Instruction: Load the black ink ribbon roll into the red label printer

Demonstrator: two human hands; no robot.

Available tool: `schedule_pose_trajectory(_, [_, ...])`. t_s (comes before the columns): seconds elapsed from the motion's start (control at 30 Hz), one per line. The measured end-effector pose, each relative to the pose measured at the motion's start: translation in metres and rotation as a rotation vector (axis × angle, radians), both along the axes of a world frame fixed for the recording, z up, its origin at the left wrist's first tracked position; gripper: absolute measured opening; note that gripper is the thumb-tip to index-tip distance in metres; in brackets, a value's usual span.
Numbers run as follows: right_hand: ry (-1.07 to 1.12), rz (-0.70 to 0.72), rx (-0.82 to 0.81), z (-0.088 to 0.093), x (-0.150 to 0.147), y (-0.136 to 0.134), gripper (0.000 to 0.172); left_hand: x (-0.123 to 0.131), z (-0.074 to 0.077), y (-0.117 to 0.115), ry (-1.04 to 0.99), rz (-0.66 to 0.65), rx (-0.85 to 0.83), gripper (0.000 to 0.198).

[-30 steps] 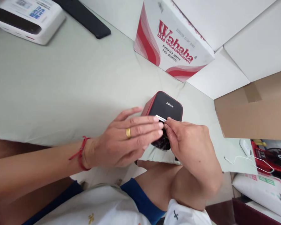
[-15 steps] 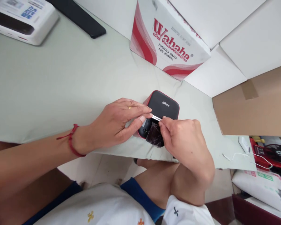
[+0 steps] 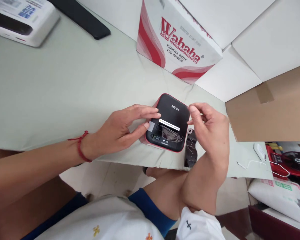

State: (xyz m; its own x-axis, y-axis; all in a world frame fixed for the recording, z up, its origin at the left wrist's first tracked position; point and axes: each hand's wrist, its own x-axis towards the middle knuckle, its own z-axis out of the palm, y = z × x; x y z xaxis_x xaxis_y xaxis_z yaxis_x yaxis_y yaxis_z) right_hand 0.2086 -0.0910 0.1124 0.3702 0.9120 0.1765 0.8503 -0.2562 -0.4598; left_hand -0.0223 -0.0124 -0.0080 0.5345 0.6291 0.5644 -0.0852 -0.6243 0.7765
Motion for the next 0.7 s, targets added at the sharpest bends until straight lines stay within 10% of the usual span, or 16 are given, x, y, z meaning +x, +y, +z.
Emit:
schedule_pose_trajectory(0.23, [-0.075, 0.047, -0.460, -0.012, 0.020, 0.016, 0.059, 0.003, -0.005, 0.008, 0.015, -0.089, -0.417, 0.057])
schedule_pose_trajectory(0.7, [-0.194, 0.041, -0.293, -0.034, 0.004, 0.033, 0.042, 0.003, -0.003, 0.014, -0.134, -0.096, -0.648, 0.067])
